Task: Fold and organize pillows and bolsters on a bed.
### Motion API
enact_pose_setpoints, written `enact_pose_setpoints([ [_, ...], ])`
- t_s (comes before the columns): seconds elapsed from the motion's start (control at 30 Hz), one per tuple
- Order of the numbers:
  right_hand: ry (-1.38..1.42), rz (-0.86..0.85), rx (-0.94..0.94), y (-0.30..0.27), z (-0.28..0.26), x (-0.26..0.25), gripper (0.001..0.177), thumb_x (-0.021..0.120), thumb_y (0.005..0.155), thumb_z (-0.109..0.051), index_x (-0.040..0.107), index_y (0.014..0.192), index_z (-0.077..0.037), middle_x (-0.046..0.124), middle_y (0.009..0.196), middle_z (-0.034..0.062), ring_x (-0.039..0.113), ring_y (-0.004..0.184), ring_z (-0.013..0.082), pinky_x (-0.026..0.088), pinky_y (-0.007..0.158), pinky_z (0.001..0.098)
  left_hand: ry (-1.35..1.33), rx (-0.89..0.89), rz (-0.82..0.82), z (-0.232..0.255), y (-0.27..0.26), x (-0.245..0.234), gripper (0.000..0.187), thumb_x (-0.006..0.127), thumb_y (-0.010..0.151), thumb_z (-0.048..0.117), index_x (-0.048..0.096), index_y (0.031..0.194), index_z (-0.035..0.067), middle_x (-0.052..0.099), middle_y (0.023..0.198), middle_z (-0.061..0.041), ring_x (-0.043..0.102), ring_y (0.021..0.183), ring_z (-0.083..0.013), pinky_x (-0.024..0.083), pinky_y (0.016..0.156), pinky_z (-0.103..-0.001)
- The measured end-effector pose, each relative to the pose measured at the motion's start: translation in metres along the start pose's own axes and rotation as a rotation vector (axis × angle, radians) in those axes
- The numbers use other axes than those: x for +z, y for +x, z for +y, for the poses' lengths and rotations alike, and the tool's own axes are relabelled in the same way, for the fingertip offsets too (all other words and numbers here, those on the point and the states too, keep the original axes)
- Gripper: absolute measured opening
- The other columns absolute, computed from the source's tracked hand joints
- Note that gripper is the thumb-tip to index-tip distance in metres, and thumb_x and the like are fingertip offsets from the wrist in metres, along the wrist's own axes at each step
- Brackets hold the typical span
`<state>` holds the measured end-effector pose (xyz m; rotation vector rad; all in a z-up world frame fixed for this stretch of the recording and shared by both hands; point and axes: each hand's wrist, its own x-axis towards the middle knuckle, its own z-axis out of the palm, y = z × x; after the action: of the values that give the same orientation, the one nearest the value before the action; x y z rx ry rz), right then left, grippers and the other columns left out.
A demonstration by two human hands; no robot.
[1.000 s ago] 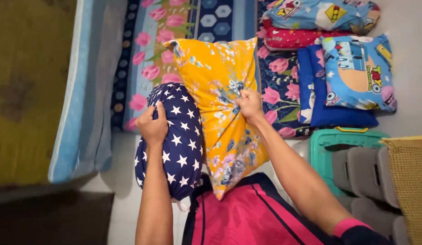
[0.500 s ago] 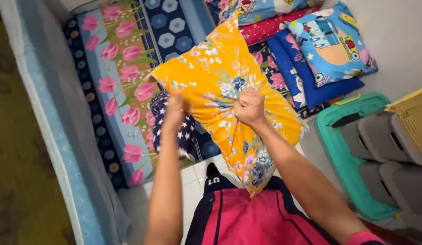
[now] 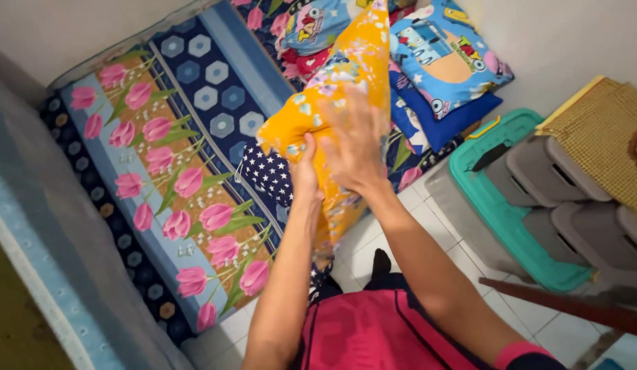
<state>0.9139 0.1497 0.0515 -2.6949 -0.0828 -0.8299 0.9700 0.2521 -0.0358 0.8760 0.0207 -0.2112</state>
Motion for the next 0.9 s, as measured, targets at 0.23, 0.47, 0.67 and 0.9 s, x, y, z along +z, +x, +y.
enact_pose_setpoints([
  [0.23, 0.490, -0.515, 0.653, -0.181, 0.221, 0.152, 0.064, 0.026, 0.105, -0.033, 0.015, 0.166, -0.016, 0.022, 0.164, 0.0258, 0.037, 0.142, 0.0438, 0.028, 0.117, 0.0440, -0.390, -0.300, -0.209, 0.053, 0.006, 0.021, 0.068, 0.059, 0.099, 0.050, 0.048, 0.147, 0.003, 0.060, 0.144, -0.016, 0.059, 0.131, -0.0343, 0.046, 0.113, -0.051],
  [0.47, 0.642, 0.249, 0.245, 0.022, 0.165, -0.067, 0.061, 0.045, 0.113, -0.039, 0.037, 0.159, -0.001, 0.029, 0.170, 0.0217, 0.027, 0.161, 0.0347, 0.024, 0.131, 0.0406, -0.314, -0.225, -0.306, 0.027, -0.012, 0.064, 0.069, 0.056, 0.100, 0.051, 0.046, 0.149, 0.003, 0.058, 0.147, -0.017, 0.057, 0.134, -0.0358, 0.045, 0.115, -0.053],
  [0.67, 0.382, 0.214, 0.048, 0.042, 0.159, -0.087, 0.054, 0.048, 0.111, -0.043, 0.050, 0.157, -0.014, 0.034, 0.171, 0.0178, 0.029, 0.162, 0.0343, 0.020, 0.136, 0.0421, -0.222, -0.132, -0.242, -0.016, -0.025, 0.103, 0.064, 0.059, 0.102, 0.044, 0.044, 0.151, 0.005, 0.054, 0.150, -0.015, 0.054, 0.137, -0.0340, 0.043, 0.119, -0.052],
  [0.9, 0.827, -0.082, 0.552, -0.179, 0.322, 0.053, 0.058, 0.029, 0.115, -0.037, 0.028, 0.161, -0.002, 0.026, 0.172, 0.0188, 0.022, 0.161, 0.0299, 0.016, 0.129, 0.0372, -0.436, 0.013, -0.382, -0.006, -0.029, 0.114, 0.066, 0.051, 0.105, 0.049, 0.045, 0.150, 0.002, 0.056, 0.150, -0.017, 0.055, 0.137, -0.0365, 0.042, 0.120, -0.052],
])
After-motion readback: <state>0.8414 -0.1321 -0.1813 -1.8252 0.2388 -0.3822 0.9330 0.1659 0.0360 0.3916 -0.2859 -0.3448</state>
